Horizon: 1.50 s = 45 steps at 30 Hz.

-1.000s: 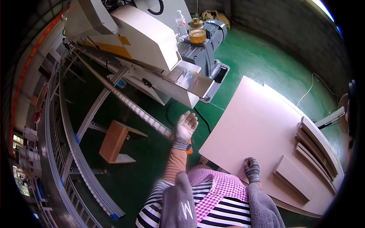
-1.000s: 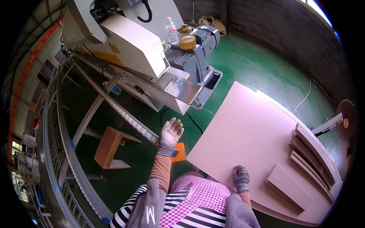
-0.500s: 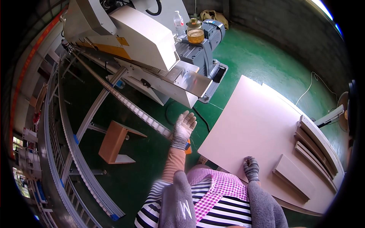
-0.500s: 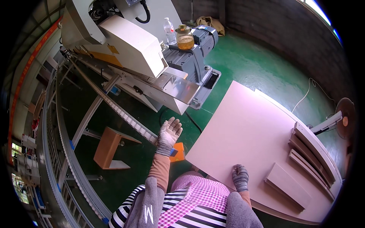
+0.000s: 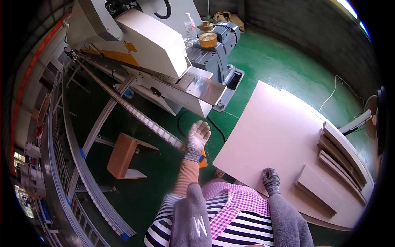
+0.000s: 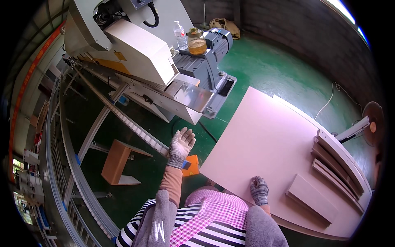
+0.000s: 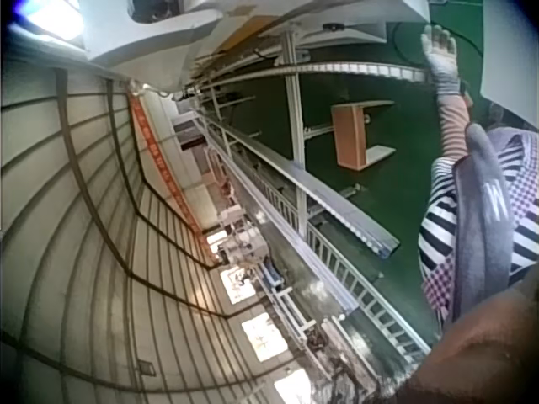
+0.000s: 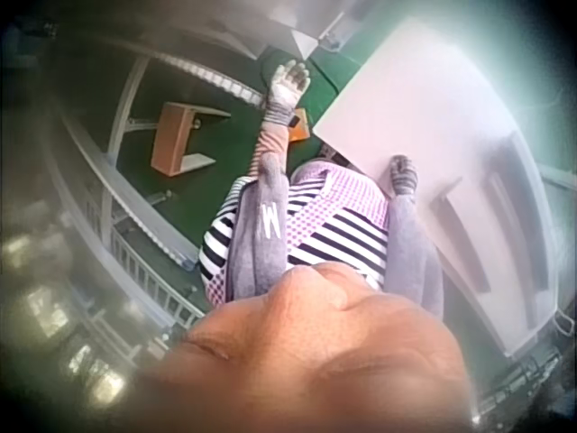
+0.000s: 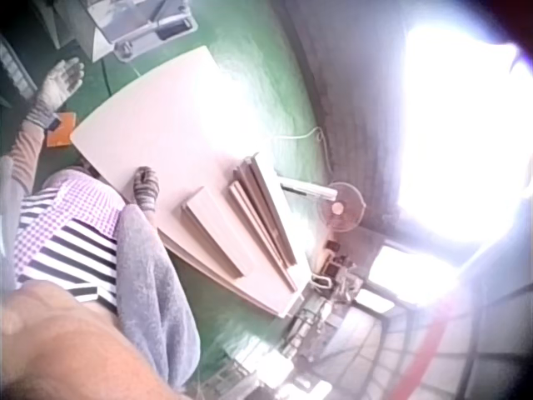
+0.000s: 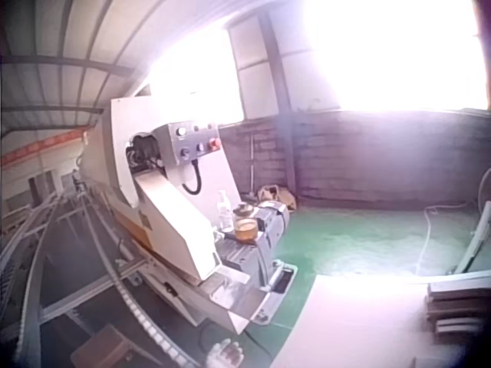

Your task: The person picks up narrow wood boards one at a time and feeds them into an edge-banding machine, then places the finished boards onto a larger panel on a nearby table.

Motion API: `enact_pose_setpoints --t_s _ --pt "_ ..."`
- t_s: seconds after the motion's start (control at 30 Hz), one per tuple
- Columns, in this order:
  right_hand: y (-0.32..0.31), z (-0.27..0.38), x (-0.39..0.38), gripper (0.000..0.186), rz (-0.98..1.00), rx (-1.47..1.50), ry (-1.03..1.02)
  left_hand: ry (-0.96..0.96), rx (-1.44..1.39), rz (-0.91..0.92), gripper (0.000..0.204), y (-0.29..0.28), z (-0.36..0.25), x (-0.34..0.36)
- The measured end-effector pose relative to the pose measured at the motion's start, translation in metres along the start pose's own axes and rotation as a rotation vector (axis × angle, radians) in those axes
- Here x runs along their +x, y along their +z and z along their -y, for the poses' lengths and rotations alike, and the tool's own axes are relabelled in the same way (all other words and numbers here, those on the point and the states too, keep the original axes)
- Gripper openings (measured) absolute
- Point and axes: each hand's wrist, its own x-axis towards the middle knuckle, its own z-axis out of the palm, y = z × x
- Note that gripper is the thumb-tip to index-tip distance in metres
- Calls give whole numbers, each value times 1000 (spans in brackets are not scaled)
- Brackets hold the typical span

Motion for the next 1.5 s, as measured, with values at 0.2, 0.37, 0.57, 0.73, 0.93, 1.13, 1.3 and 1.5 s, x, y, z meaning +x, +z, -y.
enact_pose_setpoints --t_s 0.2,0.37,0.57,0.73,0.93,1.13,1.3,1.5 --pt "8 -13 2 16 -9 47 16 3 -17 0 42 1 -1 1" --pt "2 -4 3 15 32 75 61 15 -26 23 42 -2 1 2" --pt "-2 4 6 14 48 86 45 39 -28 -8 43 0 -1 -1" --pt "8 -17 7 12 38 88 16 29 -40 27 42 -1 0 0" --pt "1 -3 7 12 59 70 19 54 -47 47 43 -3 -2 -7" --pt "11 -25 10 16 47 86 37 29 -38 27 43 4 4 -1" --pt "-10 8 6 19 61 -36 65 -11 -75 90 41 -2 1 5" --pt "-14 14 9 20 96 -49 73 -29 -30 172 43 -12 -8 6"
